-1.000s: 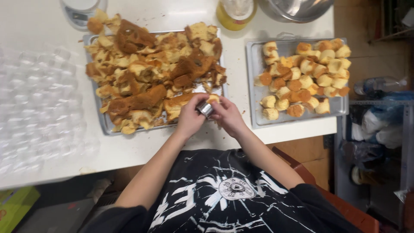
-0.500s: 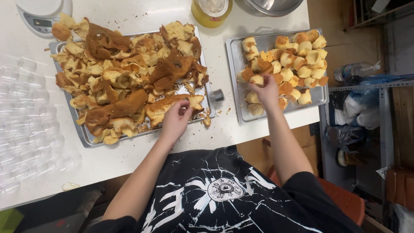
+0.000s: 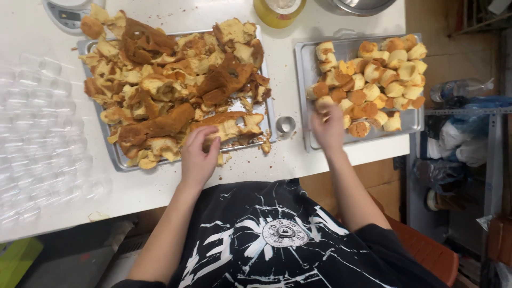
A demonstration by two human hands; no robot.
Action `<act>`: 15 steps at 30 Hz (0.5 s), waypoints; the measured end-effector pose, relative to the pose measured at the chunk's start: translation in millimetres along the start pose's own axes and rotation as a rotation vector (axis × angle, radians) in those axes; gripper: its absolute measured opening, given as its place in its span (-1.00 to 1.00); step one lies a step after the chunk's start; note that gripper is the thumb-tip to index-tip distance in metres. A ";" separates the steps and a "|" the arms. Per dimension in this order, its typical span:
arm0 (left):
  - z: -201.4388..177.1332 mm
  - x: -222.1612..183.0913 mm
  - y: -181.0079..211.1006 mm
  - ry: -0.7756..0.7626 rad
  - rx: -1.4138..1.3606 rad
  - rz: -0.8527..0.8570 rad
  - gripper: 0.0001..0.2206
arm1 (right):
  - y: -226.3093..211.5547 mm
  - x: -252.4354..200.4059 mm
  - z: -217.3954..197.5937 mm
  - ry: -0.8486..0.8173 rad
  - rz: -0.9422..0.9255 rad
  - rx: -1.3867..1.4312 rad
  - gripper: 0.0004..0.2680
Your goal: Use a round metal cutter to portion small circular pieces from large pieces of cake on a tray.
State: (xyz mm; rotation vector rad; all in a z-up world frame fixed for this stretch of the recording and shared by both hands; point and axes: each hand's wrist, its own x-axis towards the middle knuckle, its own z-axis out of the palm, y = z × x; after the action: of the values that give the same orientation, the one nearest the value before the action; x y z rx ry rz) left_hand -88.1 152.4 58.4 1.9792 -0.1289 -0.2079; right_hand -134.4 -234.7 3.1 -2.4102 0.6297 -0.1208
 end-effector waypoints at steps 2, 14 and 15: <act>-7.3 -1.6 -4.0 0.049 0.073 0.074 -0.80 | -41.3 -18.0 7.0 -0.140 -0.129 -0.018 -0.58; -7.1 4.2 -15.5 0.063 0.340 0.234 -0.76 | -30.6 -13.6 47.1 -0.299 0.183 0.451 -0.63; -1.8 4.4 -22.3 0.027 0.380 0.257 -0.76 | -26.9 -11.2 47.2 -0.324 0.274 0.784 -0.67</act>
State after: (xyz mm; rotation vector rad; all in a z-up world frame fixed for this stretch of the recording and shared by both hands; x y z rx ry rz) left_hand -83.5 162.2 38.4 2.3153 -0.4286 0.0133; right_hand -122.1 -184.6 -17.3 -1.5311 0.6066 0.1200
